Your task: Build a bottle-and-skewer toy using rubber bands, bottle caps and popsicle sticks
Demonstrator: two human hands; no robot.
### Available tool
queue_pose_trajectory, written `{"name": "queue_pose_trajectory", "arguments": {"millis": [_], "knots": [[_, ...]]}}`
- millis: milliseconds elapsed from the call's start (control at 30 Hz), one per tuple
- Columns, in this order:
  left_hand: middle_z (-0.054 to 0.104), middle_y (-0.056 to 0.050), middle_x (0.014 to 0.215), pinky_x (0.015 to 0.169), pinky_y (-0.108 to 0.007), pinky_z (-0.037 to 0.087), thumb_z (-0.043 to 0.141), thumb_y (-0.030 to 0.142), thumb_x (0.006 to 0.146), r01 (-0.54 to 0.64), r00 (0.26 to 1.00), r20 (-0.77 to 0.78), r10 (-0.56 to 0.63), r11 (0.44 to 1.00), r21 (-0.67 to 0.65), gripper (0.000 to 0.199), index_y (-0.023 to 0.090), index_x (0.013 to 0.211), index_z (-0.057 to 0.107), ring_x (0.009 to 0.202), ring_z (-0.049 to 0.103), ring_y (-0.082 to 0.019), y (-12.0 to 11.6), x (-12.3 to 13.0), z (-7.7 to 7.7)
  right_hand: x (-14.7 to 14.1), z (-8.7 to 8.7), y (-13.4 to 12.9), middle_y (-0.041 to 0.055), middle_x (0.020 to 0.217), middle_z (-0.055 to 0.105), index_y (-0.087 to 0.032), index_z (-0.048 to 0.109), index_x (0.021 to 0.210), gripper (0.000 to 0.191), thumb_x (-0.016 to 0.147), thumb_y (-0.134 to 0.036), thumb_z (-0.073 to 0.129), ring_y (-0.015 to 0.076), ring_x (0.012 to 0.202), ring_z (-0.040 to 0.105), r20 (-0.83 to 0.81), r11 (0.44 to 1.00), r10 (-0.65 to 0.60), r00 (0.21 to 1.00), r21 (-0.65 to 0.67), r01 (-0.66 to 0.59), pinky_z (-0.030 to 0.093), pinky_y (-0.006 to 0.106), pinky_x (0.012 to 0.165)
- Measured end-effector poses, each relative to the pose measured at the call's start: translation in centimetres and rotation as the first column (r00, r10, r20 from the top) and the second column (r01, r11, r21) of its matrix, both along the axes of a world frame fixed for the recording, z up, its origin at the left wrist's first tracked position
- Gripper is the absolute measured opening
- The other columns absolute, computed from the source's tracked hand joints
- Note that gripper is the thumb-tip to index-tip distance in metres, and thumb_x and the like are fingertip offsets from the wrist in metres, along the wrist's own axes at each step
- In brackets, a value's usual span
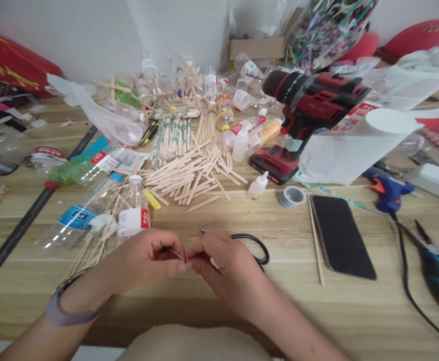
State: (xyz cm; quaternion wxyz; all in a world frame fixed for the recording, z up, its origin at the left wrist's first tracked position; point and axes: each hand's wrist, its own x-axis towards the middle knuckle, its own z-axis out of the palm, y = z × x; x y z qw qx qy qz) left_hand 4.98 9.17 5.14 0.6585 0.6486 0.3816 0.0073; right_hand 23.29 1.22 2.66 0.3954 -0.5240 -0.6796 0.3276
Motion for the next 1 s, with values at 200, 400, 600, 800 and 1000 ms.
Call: {"name": "queue_pose_trajectory", "arguments": {"millis": [200, 400, 600, 800, 1000], "knots": [[0.063, 0.007, 0.066, 0.060, -0.022, 0.038, 0.077, 0.031, 0.070, -0.086, 0.995, 0.045, 0.092, 0.990, -0.111, 0.016, 0.018, 0.074, 0.068, 0.062, 0.051, -0.010, -0.1, 0.2, 0.2, 0.0, 0.5, 0.0, -0.0031, 0.070, 0.069, -0.023, 0.063, 0.077, 0.018, 0.085, -0.009, 0.056, 0.0113, 0.063, 0.062, -0.013, 0.999, 0.017, 1.000, 0.041, -0.016, 0.045, 0.021, 0.058], [0.062, 0.009, 0.059, 0.059, -0.021, 0.036, 0.073, 0.025, 0.071, -0.165, 0.986, 0.015, 0.167, 0.983, -0.083, 0.007, 0.019, 0.069, 0.070, 0.061, 0.052, -0.010, -0.7, 0.4, 0.6, -0.1, 0.3, -0.3, -0.0028, 0.069, 0.068, -0.023, 0.064, 0.075, 0.015, 0.083, -0.011, 0.059, 0.0118, 0.061, 0.062, -0.023, 0.998, -0.055, 0.998, 0.003, 0.055, 0.046, 0.021, 0.058], [0.059, 0.005, 0.059, 0.054, -0.023, 0.031, 0.075, 0.031, 0.070, -0.162, 0.985, 0.030, 0.168, 0.976, -0.147, 0.018, 0.016, 0.067, 0.065, 0.057, 0.045, -0.009, -0.7, 0.4, 0.8, -0.2, 0.2, -0.4, -0.0027, 0.067, 0.068, -0.023, 0.064, 0.074, 0.013, 0.082, -0.013, 0.062, 0.0122, 0.061, 0.063, -0.114, 0.996, -0.090, 0.989, -0.040, 0.086, 0.047, 0.021, 0.058], [0.054, 0.005, 0.060, 0.054, -0.023, 0.029, 0.074, 0.033, 0.070, -0.139, 0.984, 0.090, 0.156, 0.975, -0.174, 0.019, 0.016, 0.068, 0.064, 0.057, 0.042, -0.009, -0.8, 0.3, 0.5, -0.6, 0.2, -0.5, -0.0023, 0.062, 0.066, -0.022, 0.064, 0.072, 0.012, 0.083, -0.020, 0.067, 0.0122, 0.058, 0.062, -0.266, 0.991, -0.101, 0.959, -0.113, 0.073, 0.048, 0.022, 0.056], [0.052, 0.005, 0.063, 0.052, -0.021, 0.029, 0.067, 0.029, 0.073, -0.111, 0.982, 0.132, 0.135, 0.978, -0.175, 0.013, 0.016, 0.075, 0.065, 0.057, 0.040, -0.008, -1.2, 0.2, 0.4, -0.8, -0.1, -0.6, -0.0024, 0.063, 0.066, -0.022, 0.065, 0.073, 0.011, 0.083, -0.024, 0.070, 0.0117, 0.057, 0.061, -0.377, 0.984, -0.108, 0.920, -0.170, 0.046, 0.047, 0.023, 0.055]]}}
